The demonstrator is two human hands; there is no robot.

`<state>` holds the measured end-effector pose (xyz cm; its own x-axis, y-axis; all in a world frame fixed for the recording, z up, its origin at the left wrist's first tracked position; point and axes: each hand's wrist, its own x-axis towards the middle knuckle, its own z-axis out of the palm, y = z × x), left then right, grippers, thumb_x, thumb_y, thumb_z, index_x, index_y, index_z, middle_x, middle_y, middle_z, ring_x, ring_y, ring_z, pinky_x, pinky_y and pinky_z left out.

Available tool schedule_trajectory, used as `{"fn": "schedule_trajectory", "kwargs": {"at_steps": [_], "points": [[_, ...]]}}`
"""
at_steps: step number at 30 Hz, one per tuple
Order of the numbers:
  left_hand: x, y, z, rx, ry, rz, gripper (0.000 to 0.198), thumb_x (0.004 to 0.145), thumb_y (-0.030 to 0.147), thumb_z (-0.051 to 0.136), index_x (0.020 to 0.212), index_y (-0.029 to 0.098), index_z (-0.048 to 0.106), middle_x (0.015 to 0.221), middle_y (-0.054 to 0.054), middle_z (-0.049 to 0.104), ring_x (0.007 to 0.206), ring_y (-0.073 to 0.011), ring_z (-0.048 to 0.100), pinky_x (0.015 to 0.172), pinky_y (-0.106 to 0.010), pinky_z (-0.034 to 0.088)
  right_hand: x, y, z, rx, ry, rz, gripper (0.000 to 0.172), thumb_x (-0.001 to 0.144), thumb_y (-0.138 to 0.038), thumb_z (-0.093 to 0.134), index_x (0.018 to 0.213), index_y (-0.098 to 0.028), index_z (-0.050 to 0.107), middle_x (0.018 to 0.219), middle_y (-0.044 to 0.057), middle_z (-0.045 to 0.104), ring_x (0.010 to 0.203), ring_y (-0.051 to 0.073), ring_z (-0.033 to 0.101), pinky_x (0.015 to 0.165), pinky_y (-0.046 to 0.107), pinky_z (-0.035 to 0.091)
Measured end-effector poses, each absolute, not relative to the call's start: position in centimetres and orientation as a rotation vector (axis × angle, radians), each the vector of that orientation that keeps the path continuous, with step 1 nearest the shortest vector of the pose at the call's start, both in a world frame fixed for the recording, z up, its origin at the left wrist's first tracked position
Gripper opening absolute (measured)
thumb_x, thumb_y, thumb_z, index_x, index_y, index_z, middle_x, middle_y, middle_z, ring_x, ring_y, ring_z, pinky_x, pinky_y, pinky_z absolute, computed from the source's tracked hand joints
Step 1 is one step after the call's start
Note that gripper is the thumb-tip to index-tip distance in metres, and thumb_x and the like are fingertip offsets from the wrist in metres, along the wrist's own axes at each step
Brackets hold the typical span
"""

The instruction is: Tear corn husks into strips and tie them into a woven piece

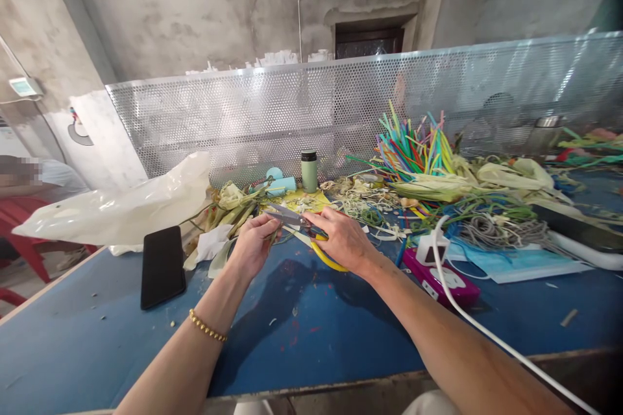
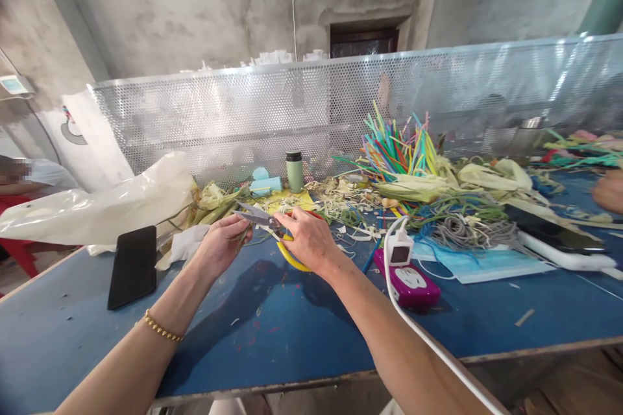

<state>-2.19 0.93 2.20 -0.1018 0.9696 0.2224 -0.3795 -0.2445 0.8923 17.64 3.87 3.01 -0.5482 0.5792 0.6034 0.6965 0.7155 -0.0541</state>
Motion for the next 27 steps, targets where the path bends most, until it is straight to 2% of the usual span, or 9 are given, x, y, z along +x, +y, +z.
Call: {"fn": "schedule_trajectory", "kwargs": {"at_steps": [8,12,14,16,21,27], "points": [[-2.2,0.7,2.5,0.973,0.849,1.613,0.022,0.057,0.020,0.083,0.069,0.010,0.067,0.067,0.000,0.057,0.056,-0.0073,0.049,0.055,-0.021,0.038,17.6,3.9,2.9,-0.964,-2.268,-0.207,0.039,0.085,-0.026,0.062,0.124,-0.024,0.064,0.090,0.006,0.064,0.077,0.018,0.061,0.068,0.025,0.044],[-2.3,0.7,2.7,0.961,0.870,1.656,0.024,0.055,0.022,0.084,0.068,0.010,0.068,0.068,0.000,0.057,0.055,-0.0069,0.049,0.052,-0.020,0.038,17.7,5.1,2.9,-1.024,-1.980,0.190,0.025,0.083,-0.030,0.059,0.100,-0.016,0.071,0.068,0.003,0.061,0.061,0.015,0.055,0.057,0.025,0.041],[-2.3,0.8,2.8,0.976,0.875,1.662,0.024,0.055,0.022,0.084,0.069,0.010,0.068,0.069,0.000,0.057,0.056,-0.0065,0.048,0.051,-0.020,0.037,18.0,6.1,2.9,-1.095,-1.767,0.539,0.030,0.083,-0.038,0.057,0.098,-0.015,0.069,0.061,0.001,0.057,0.051,0.014,0.051,0.049,0.024,0.039],[-2.2,0.8,2.8,0.979,0.881,1.664,0.026,0.055,0.022,0.084,0.073,0.010,0.070,0.073,0.000,0.059,0.058,-0.0066,0.049,0.052,-0.020,0.038,18.3,7.0,2.9,-1.152,-1.567,0.753,0.036,0.081,-0.043,0.057,0.100,-0.015,0.066,0.062,0.000,0.057,0.048,0.013,0.050,0.045,0.024,0.038],[-1.6,0.8,2.3,0.960,0.890,1.651,0.031,0.055,0.022,0.085,0.082,0.011,0.072,0.079,-0.002,0.062,0.062,-0.0076,0.051,0.053,-0.019,0.040,17.9,6.8,2.8,-0.915,-1.593,0.767,0.039,0.066,-0.034,0.072,0.099,-0.016,0.064,0.074,0.000,0.061,0.062,0.012,0.055,0.055,0.021,0.043],[-0.2,0.3,1.5,0.967,0.847,1.434,0.026,0.060,0.021,0.083,0.081,0.011,0.071,0.071,0.000,0.060,0.056,-0.0074,0.053,0.055,-0.020,0.041,16.6,4.7,3.0,-0.819,-1.643,1.074,0.043,0.070,-0.039,0.071,0.106,-0.016,0.063,0.065,-0.003,0.056,0.043,0.006,0.043,0.039,0.019,0.034]]}}
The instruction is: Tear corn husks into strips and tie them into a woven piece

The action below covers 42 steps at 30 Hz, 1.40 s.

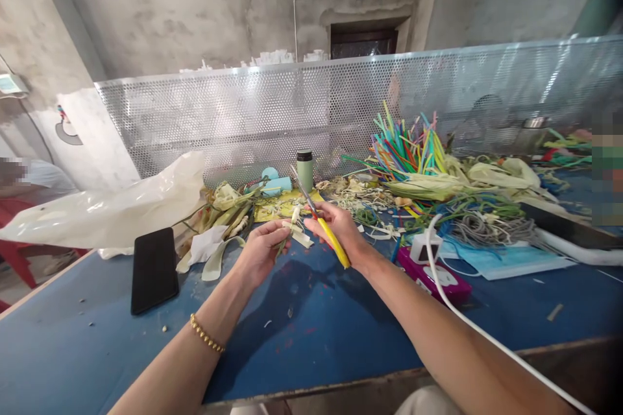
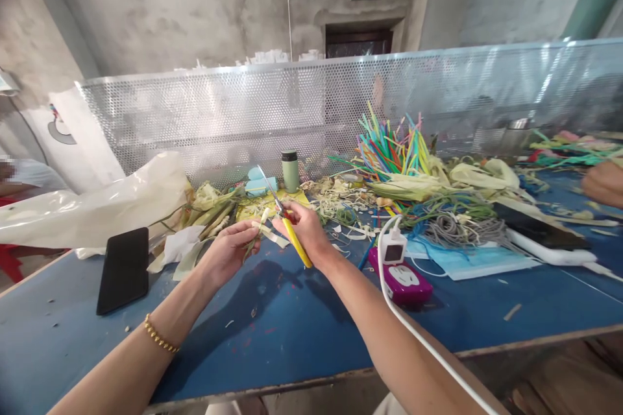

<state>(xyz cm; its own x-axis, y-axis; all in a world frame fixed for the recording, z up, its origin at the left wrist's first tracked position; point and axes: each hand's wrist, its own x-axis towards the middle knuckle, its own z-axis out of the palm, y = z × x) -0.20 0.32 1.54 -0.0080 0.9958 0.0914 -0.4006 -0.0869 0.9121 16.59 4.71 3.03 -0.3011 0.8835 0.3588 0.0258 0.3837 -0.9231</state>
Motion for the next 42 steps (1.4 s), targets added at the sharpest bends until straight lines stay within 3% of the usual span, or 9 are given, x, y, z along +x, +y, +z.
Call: {"fn": "schedule_trajectory", "kwargs": {"at_steps": [3,7,13,22,31,42], "points": [[-0.3,0.1,1.8,0.963,0.830,1.428,0.024,0.061,0.020,0.082,0.080,0.012,0.070,0.070,0.000,0.060,0.056,-0.0074,0.053,0.054,-0.020,0.041,16.9,4.6,3.4,-0.896,-1.622,1.166,0.049,0.071,-0.046,0.073,0.110,-0.018,0.063,0.061,-0.004,0.054,0.041,0.008,0.044,0.035,0.019,0.032],[-1.4,0.3,2.5,0.976,0.841,1.553,0.026,0.060,0.021,0.083,0.082,0.012,0.071,0.068,0.001,0.058,0.053,-0.0065,0.049,0.049,-0.020,0.034,17.7,4.7,3.8,-0.960,-1.732,1.219,0.053,0.075,-0.057,0.069,0.111,-0.019,0.064,0.071,0.001,0.060,0.044,0.008,0.047,0.035,0.019,0.034],[-2.3,0.4,3.0,1.020,0.850,1.612,0.034,0.061,0.022,0.081,0.091,0.010,0.073,0.068,0.001,0.056,0.051,-0.0055,0.041,0.047,-0.021,0.029,18.0,4.1,4.0,-0.938,-2.006,1.209,0.061,0.075,-0.061,0.068,0.116,-0.017,0.064,0.065,-0.001,0.056,0.046,0.007,0.046,0.037,0.018,0.034],[-2.3,0.4,3.1,1.034,0.882,1.586,0.032,0.060,0.022,0.080,0.089,0.010,0.073,0.066,0.001,0.054,0.050,-0.0053,0.039,0.046,-0.021,0.027,18.1,4.3,3.9,-0.909,-2.057,1.238,0.062,0.075,-0.055,0.071,0.121,-0.014,0.064,0.068,-0.001,0.059,0.045,0.004,0.041,0.039,0.017,0.029],[-2.3,0.2,3.4,1.031,0.910,1.596,0.024,0.058,0.021,0.080,0.078,0.010,0.071,0.066,0.001,0.055,0.048,-0.0048,0.039,0.044,-0.022,0.026,18.1,4.4,3.8,-0.852,-2.041,1.257,0.051,0.071,-0.050,0.074,0.109,-0.014,0.072,0.067,0.000,0.065,0.041,0.004,0.038,0.040,0.018,0.030],[-2.6,0.3,3.3,1.063,0.951,1.573,0.026,0.058,0.022,0.079,0.080,0.010,0.070,0.059,0.003,0.049,0.047,-0.0051,0.038,0.042,-0.020,0.023,18.3,4.5,3.8,-0.853,-2.047,1.252,0.046,0.068,-0.044,0.077,0.103,-0.016,0.074,0.064,-0.002,0.062,0.042,0.004,0.037,0.040,0.018,0.028]]}}
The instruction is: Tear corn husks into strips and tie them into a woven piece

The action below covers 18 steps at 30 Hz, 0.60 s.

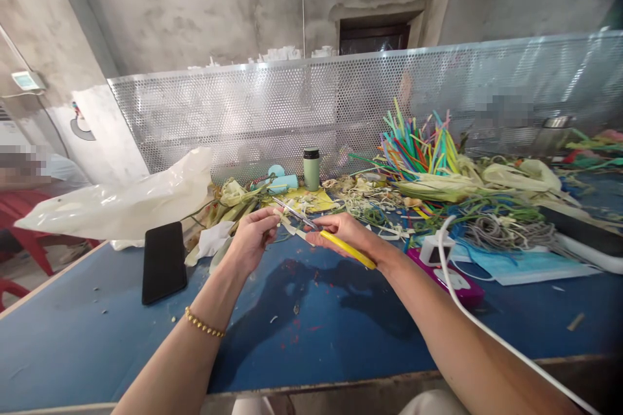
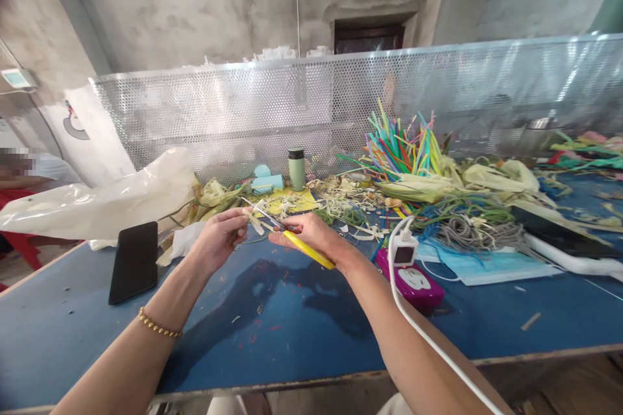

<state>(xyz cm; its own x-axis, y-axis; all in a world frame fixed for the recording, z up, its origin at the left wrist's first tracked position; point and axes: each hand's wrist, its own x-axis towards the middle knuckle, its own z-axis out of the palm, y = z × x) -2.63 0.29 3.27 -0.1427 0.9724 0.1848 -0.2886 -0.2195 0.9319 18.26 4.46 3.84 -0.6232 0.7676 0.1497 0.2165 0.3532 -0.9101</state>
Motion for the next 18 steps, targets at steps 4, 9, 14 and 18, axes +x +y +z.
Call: {"fn": "schedule_trajectory", "kwargs": {"at_steps": [4,9,14,18], "points": [[-2.58,0.24,3.35,1.063,0.967,1.570,0.027,0.058,0.022,0.078,0.080,0.010,0.070,0.056,0.004,0.046,0.046,-0.0054,0.038,0.041,-0.020,0.022,18.22,4.72,3.56,-0.853,-2.071,1.222,0.048,0.070,-0.047,0.075,0.105,-0.015,0.073,0.069,0.000,0.065,0.045,0.005,0.042,0.042,0.018,0.029],[-2.53,0.24,3.37,1.047,0.979,1.567,0.025,0.057,0.022,0.079,0.078,0.011,0.070,0.057,0.004,0.048,0.045,-0.0050,0.038,0.041,-0.021,0.022,18.16,5.12,3.16,-0.820,-2.070,1.225,0.049,0.069,-0.049,0.075,0.101,-0.013,0.074,0.075,0.003,0.066,0.056,0.009,0.050,0.046,0.019,0.032],[-2.47,0.22,3.42,1.035,0.953,1.574,0.025,0.056,0.020,0.079,0.078,0.010,0.070,0.058,0.003,0.049,0.045,-0.0048,0.039,0.041,-0.021,0.022,18.21,5.08,3.18,-0.847,-2.089,1.172,0.049,0.069,-0.051,0.074,0.102,-0.015,0.074,0.072,0.001,0.065,0.052,0.008,0.047,0.045,0.019,0.029],[-2.42,0.21,3.48,1.024,0.941,1.587,0.025,0.056,0.020,0.078,0.077,0.010,0.069,0.059,0.003,0.050,0.046,-0.0049,0.039,0.041,-0.021,0.023,18.08,4.84,3.29,-0.852,-2.092,1.145,0.047,0.069,-0.051,0.074,0.099,-0.014,0.075,0.069,0.000,0.064,0.049,0.007,0.043,0.044,0.019,0.027]]}}
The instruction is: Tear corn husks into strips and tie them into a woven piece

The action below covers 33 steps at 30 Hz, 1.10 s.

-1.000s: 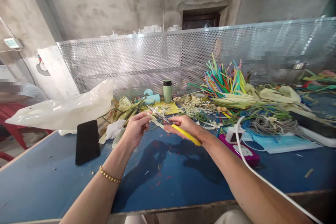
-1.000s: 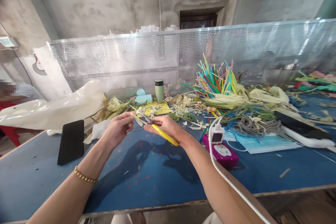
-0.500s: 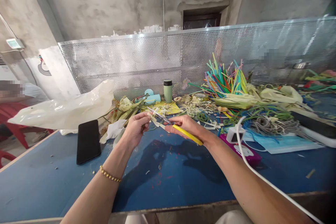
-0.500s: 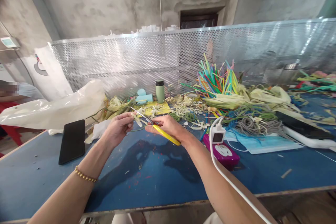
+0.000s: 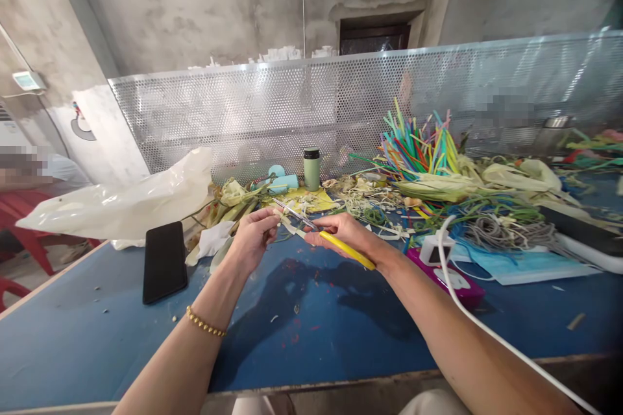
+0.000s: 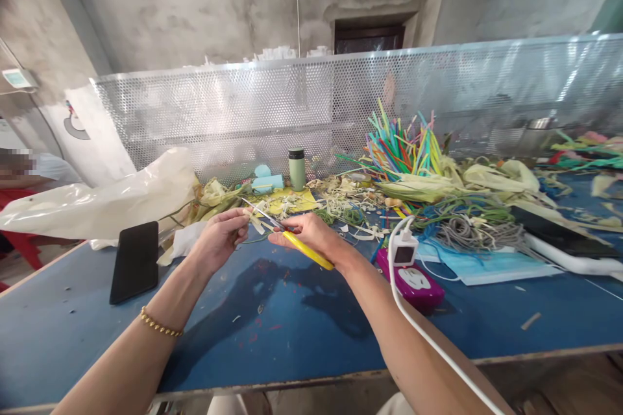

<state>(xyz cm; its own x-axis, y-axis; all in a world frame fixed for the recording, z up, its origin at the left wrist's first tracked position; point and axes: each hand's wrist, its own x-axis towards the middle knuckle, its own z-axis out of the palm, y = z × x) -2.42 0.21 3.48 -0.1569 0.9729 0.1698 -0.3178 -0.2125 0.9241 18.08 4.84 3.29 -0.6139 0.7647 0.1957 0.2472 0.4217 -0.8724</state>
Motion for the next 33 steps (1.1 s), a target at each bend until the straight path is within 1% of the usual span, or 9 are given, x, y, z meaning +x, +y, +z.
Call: {"fn": "schedule_trajectory", "kwargs": {"at_steps": [3,9,14,18,21,24,27,30,33], "points": [[-2.4,0.2,3.5,1.025,0.920,1.595,0.024,0.057,0.020,0.078,0.077,0.010,0.069,0.059,0.003,0.049,0.046,-0.0052,0.039,0.041,-0.021,0.023,17.9,4.6,3.3,-0.860,-2.086,1.141,0.046,0.070,-0.051,0.073,0.098,-0.014,0.075,0.067,-0.001,0.062,0.048,0.007,0.042,0.044,0.020,0.027],[-2.4,0.2,3.5,1.019,0.926,1.605,0.022,0.057,0.018,0.078,0.076,0.010,0.069,0.059,0.003,0.049,0.047,-0.0050,0.039,0.042,-0.021,0.023,17.7,4.3,3.4,-0.876,-2.063,1.120,0.043,0.070,-0.050,0.073,0.094,-0.014,0.075,0.065,0.000,0.062,0.053,0.009,0.049,0.047,0.019,0.030],[-2.6,0.4,3.3,1.013,0.925,1.613,0.021,0.058,0.016,0.078,0.075,0.009,0.069,0.062,0.001,0.054,0.046,-0.0041,0.040,0.041,-0.019,0.025,17.6,4.1,3.4,-0.940,-2.068,1.067,0.044,0.070,-0.054,0.072,0.091,-0.015,0.076,0.054,-0.003,0.055,0.041,0.008,0.043,0.040,0.020,0.028],[-2.8,0.7,3.2,0.972,0.876,1.633,0.021,0.062,0.013,0.077,0.080,0.008,0.070,0.072,-0.002,0.061,0.049,-0.0037,0.045,0.044,-0.018,0.036,17.7,4.8,3.1,-1.095,-1.928,0.979,0.049,0.070,-0.059,0.070,0.091,-0.015,0.074,0.046,-0.003,0.051,0.032,0.009,0.042,0.032,0.021,0.029],[-2.7,0.8,3.0,0.905,0.841,1.624,0.020,0.067,0.006,0.073,0.086,0.007,0.070,0.073,-0.003,0.064,0.055,-0.0061,0.054,0.053,-0.018,0.047,17.8,5.5,3.2,-1.147,-1.783,0.892,0.047,0.069,-0.059,0.071,0.090,-0.016,0.071,0.048,-0.003,0.051,0.032,0.010,0.043,0.031,0.022,0.032],[-2.5,0.9,3.0,0.793,0.851,1.622,0.016,0.069,-0.002,0.067,0.082,0.008,0.069,0.070,-0.004,0.065,0.063,-0.0100,0.063,0.065,-0.020,0.055,17.9,5.6,3.5,-1.133,-1.753,0.813,0.042,0.073,-0.056,0.069,0.086,-0.017,0.068,0.052,-0.002,0.053,0.035,0.009,0.044,0.034,0.021,0.032],[-2.5,0.9,3.1,0.754,0.836,1.632,0.014,0.073,-0.004,0.065,0.079,0.008,0.067,0.072,-0.006,0.067,0.067,-0.0117,0.066,0.069,-0.021,0.057,17.8,5.2,3.7,-1.054,-1.850,0.795,0.036,0.076,-0.053,0.067,0.081,-0.017,0.064,0.055,-0.002,0.055,0.039,0.008,0.044,0.037,0.020,0.032],[-2.9,0.9,3.4,0.738,0.810,1.676,0.013,0.074,-0.003,0.065,0.080,0.009,0.065,0.073,-0.006,0.068,0.067,-0.0121,0.067,0.066,-0.020,0.058,17.7,4.8,3.6,-0.982,-1.960,0.866,0.035,0.079,-0.052,0.065,0.077,-0.018,0.061,0.053,-0.002,0.054,0.040,0.008,0.043,0.037,0.021,0.031],[-3.2,0.9,3.7,0.724,0.788,1.737,0.012,0.075,-0.003,0.065,0.078,0.009,0.064,0.073,-0.007,0.068,0.068,-0.0125,0.068,0.065,-0.019,0.057,17.5,4.4,3.5,-0.944,-2.028,0.932,0.035,0.079,-0.052,0.066,0.080,-0.017,0.062,0.050,-0.003,0.051,0.040,0.008,0.041,0.038,0.021,0.032]]}}
